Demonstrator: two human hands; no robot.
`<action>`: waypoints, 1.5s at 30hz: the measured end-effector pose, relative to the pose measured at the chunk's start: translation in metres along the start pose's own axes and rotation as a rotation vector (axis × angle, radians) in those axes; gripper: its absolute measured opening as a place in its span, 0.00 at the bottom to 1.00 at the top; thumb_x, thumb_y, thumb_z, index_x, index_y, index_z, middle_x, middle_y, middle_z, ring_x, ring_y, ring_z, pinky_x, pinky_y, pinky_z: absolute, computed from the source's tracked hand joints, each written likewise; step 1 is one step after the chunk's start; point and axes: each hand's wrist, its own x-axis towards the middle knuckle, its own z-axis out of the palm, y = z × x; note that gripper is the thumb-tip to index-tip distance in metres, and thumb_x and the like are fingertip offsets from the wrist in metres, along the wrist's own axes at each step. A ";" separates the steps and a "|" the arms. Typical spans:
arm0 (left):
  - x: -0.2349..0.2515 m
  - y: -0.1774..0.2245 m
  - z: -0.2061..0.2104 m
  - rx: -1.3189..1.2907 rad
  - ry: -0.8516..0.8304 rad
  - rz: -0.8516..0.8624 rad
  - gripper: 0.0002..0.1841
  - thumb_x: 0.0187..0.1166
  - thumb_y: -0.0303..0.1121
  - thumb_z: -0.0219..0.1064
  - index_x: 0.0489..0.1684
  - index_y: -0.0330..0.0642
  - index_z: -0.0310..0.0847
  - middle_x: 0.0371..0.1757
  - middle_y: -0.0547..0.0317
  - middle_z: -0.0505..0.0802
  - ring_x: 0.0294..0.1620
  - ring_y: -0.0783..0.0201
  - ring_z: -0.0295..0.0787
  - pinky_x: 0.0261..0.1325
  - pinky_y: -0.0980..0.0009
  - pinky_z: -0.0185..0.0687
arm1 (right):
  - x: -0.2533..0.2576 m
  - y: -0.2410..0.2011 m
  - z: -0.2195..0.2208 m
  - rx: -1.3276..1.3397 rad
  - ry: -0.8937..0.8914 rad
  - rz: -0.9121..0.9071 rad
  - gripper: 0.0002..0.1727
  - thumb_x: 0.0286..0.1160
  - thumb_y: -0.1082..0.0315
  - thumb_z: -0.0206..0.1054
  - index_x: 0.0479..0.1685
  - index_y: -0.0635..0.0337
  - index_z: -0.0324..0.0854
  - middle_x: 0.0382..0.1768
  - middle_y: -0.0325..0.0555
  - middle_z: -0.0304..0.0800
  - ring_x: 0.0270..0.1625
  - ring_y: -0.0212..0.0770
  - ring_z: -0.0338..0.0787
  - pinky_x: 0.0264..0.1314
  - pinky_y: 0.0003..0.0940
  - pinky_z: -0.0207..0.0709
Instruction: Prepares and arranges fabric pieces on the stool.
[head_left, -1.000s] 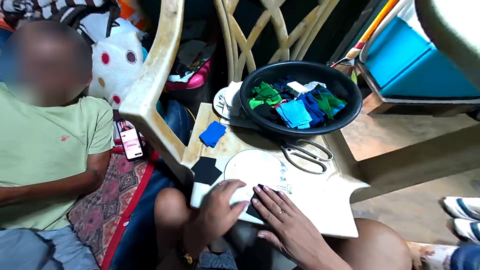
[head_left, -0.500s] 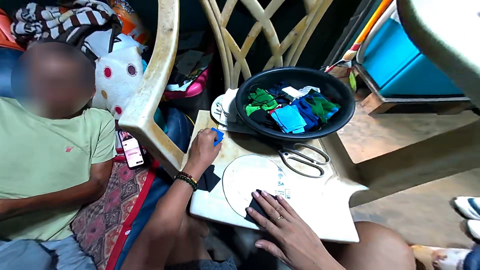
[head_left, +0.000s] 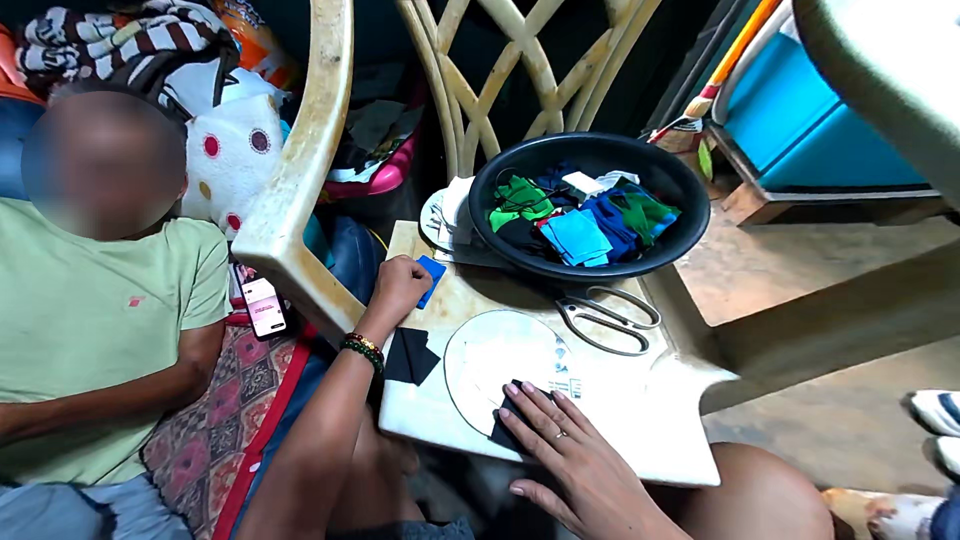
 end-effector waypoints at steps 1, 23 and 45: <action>0.001 0.000 -0.002 -0.008 -0.015 -0.011 0.05 0.77 0.25 0.72 0.35 0.31 0.91 0.51 0.39 0.92 0.54 0.47 0.88 0.60 0.47 0.81 | 0.000 0.000 0.000 -0.002 0.000 0.001 0.41 0.87 0.31 0.35 0.82 0.48 0.73 0.84 0.48 0.74 0.89 0.44 0.68 0.90 0.44 0.54; 0.009 0.011 -0.008 0.127 -0.097 0.020 0.08 0.70 0.25 0.75 0.22 0.31 0.85 0.34 0.42 0.90 0.36 0.49 0.86 0.40 0.48 0.78 | 0.000 0.000 0.000 0.015 0.033 0.008 0.40 0.88 0.33 0.36 0.79 0.51 0.77 0.83 0.46 0.76 0.88 0.44 0.70 0.90 0.44 0.55; -0.007 0.004 -0.016 -0.013 -0.065 0.106 0.04 0.70 0.19 0.73 0.35 0.33 0.84 0.32 0.46 0.88 0.29 0.57 0.82 0.34 0.61 0.78 | 0.001 0.000 0.000 0.026 0.040 0.010 0.39 0.88 0.34 0.39 0.77 0.53 0.78 0.82 0.47 0.77 0.87 0.45 0.71 0.89 0.45 0.57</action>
